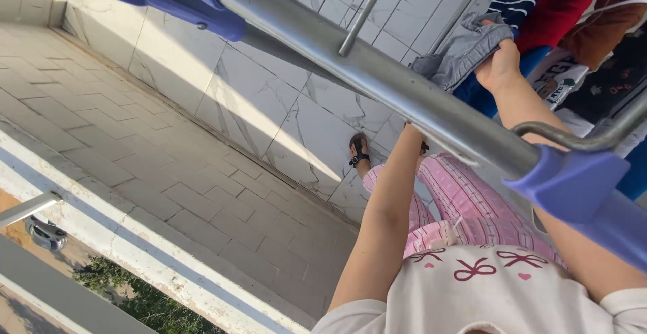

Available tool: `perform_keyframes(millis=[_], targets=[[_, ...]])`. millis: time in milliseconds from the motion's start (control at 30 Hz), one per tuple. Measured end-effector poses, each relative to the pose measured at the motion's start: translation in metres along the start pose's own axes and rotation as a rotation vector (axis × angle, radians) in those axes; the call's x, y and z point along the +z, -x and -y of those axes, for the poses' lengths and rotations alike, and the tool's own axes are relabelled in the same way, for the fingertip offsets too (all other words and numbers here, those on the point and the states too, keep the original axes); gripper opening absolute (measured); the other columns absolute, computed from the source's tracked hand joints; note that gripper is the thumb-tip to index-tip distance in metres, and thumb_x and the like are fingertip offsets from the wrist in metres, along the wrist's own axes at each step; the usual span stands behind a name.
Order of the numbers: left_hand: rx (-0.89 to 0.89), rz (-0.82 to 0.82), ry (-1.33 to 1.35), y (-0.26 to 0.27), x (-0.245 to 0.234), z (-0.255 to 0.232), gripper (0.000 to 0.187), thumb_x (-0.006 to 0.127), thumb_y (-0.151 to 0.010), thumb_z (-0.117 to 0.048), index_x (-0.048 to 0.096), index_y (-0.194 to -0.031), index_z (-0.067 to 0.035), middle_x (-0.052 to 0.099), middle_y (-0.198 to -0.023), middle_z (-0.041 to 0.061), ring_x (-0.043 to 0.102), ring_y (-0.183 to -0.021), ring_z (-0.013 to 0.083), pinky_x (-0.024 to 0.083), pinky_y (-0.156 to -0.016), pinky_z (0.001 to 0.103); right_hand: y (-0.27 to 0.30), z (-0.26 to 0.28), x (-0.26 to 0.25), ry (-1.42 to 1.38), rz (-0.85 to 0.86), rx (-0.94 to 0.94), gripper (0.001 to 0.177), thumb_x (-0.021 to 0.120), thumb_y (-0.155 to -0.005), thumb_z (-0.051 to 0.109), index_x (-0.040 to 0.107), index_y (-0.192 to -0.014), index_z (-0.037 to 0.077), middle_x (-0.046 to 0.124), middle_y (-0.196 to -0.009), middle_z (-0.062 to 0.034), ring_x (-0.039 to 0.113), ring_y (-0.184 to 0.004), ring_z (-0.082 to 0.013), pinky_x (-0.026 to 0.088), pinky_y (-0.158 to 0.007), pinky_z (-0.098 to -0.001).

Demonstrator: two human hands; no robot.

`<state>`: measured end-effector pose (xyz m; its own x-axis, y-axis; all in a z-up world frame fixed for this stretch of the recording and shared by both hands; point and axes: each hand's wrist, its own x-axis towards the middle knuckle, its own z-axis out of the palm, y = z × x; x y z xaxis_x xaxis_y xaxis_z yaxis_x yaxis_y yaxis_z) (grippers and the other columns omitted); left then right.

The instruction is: Hanging wet laundry from a basket onto a drying rack on a balcony.

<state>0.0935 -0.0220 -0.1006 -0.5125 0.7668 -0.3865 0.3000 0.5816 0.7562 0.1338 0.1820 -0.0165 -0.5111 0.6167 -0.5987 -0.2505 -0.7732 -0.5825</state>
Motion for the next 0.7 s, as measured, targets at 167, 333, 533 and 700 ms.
perform_keyframes(millis=[167, 333, 533, 700], targets=[[-0.035, 0.134, 0.31, -0.039, -0.005, -0.012, 0.058, 0.059, -0.088, -0.033, 0.06, -0.139, -0.006, 0.063, -0.133, 0.03, 0.06, -0.125, 0.0452, 0.047, -0.11, 0.047, -0.073, 0.001, -0.053, -0.025, -0.148, -0.11, 0.042, 0.048, -0.103, 0.022, 0.071, -0.129, -0.001, 0.072, -0.135, -0.0159, 0.068, -0.123, -0.033, 0.055, -0.109, -0.0453], [-0.245, 0.451, 0.235, -0.072, 0.05, 0.02, 0.064, 0.055, -0.093, -0.047, 0.062, -0.134, 0.001, 0.059, -0.137, 0.032, 0.056, -0.131, 0.045, 0.044, -0.111, 0.044, -0.062, 0.006, -0.037, 0.052, -0.367, 0.096, 0.064, 0.032, -0.102, 0.044, 0.057, -0.142, 0.002, 0.061, -0.151, -0.014, 0.061, -0.131, -0.0304, 0.053, -0.108, -0.0483], [-0.232, 0.256, 0.149, -0.046, -0.02, -0.019, 0.057, 0.055, -0.089, -0.038, 0.058, -0.139, -0.008, 0.067, -0.122, 0.032, 0.062, -0.116, 0.0489, 0.048, -0.102, 0.053, -0.104, 0.006, -0.083, -0.122, -0.125, 0.0, 0.053, 0.033, -0.108, 0.04, 0.057, -0.135, 0.001, 0.059, -0.139, -0.0162, 0.061, -0.122, -0.0329, 0.052, -0.105, -0.0502], [-0.235, -0.173, 0.191, -0.018, -0.104, -0.042, 0.053, 0.055, -0.096, -0.02, 0.049, -0.148, -0.007, 0.069, -0.118, 0.028, 0.069, -0.107, 0.0465, 0.055, -0.094, 0.051, -0.11, -0.014, -0.017, 0.106, 0.083, -0.073, 0.035, 0.048, -0.109, 0.035, 0.059, -0.126, 0.006, 0.065, -0.125, -0.0082, 0.063, -0.113, -0.0261, 0.051, -0.103, -0.0425]])
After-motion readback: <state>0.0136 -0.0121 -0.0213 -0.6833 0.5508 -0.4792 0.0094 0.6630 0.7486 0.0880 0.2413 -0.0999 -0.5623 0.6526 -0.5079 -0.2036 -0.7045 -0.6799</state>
